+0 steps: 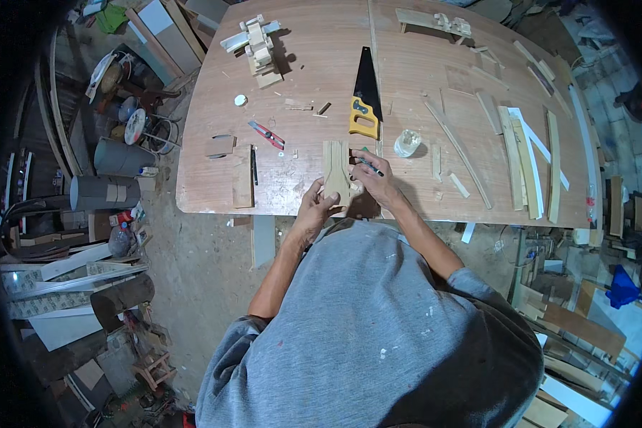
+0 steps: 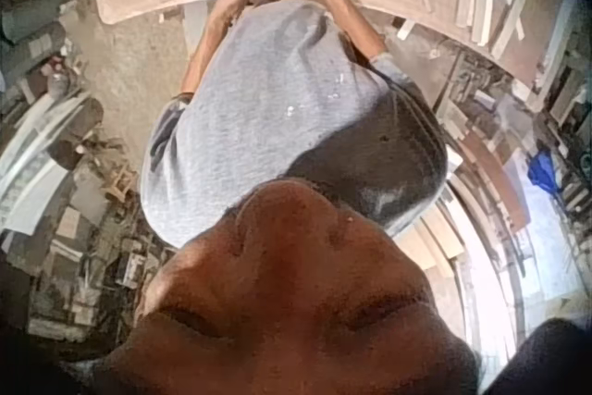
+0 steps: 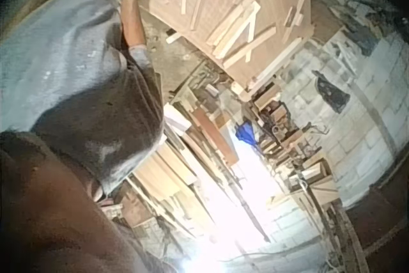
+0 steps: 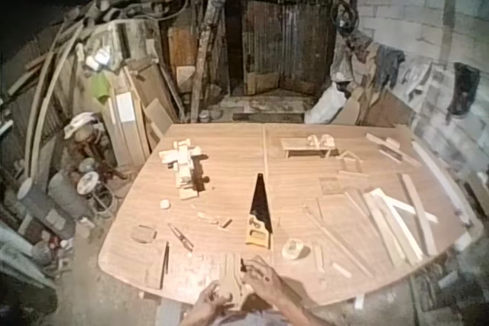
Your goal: The person marks measurements on wooden pieces with a pencil, aligns and fits the pieces together by hand, and saws a wooden plank with a handsaw.
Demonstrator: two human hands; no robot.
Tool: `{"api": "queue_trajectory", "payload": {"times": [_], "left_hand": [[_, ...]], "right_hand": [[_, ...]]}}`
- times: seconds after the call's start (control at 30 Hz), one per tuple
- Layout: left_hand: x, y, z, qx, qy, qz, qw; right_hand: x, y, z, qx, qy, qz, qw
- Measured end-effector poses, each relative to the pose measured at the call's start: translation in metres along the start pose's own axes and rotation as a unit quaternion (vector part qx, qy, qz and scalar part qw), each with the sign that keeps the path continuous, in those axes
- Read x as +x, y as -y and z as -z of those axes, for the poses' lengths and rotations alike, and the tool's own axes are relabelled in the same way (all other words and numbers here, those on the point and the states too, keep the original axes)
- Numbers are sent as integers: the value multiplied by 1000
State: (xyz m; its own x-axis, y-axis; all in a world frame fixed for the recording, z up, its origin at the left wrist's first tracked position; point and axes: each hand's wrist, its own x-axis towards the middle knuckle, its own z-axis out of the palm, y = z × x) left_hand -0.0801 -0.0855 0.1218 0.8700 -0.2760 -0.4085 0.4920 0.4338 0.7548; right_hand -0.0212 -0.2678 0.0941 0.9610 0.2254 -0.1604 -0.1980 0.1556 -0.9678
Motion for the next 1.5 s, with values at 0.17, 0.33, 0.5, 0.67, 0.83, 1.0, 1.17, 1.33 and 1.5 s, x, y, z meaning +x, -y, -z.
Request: {"api": "queue_trajectory", "payload": {"times": [0.17, 0.33, 0.5, 0.67, 0.83, 1.0, 1.17, 1.33, 1.5], "left_hand": [[-5, 5, 6, -4, -27, -13, 1000], [-7, 5, 11, -20, -58, -33, 998], [-7, 7, 16, -30, -70, -37, 996], [-7, 7, 18, -47, -66, -27, 996], [-3, 5, 16, -13, -80, -5, 997], [5, 13, 19, 2, -96, -6, 995], [27, 32, 44, 33, -129, 12, 991], [74, 79, 94, 139, -184, 14, 973], [95, 103, 119, 222, -233, -46, 946]], "right_hand": [[-2, 6, -11, -50, 6, 14, 999], [-5, 0, -17, -57, 79, -18, 995], [-1, -5, -18, -106, 93, 15, 990], [1, -7, -18, -123, 87, -4, 989], [1, -10, -14, -158, 62, 2, 985], [3, -13, -10, -180, 27, 65, 981], [7, -16, 0, -61, 24, 33, 997], [8, -46, 7, -125, 36, -29, 991], [8, -77, 9, -163, 38, -121, 978]]}}
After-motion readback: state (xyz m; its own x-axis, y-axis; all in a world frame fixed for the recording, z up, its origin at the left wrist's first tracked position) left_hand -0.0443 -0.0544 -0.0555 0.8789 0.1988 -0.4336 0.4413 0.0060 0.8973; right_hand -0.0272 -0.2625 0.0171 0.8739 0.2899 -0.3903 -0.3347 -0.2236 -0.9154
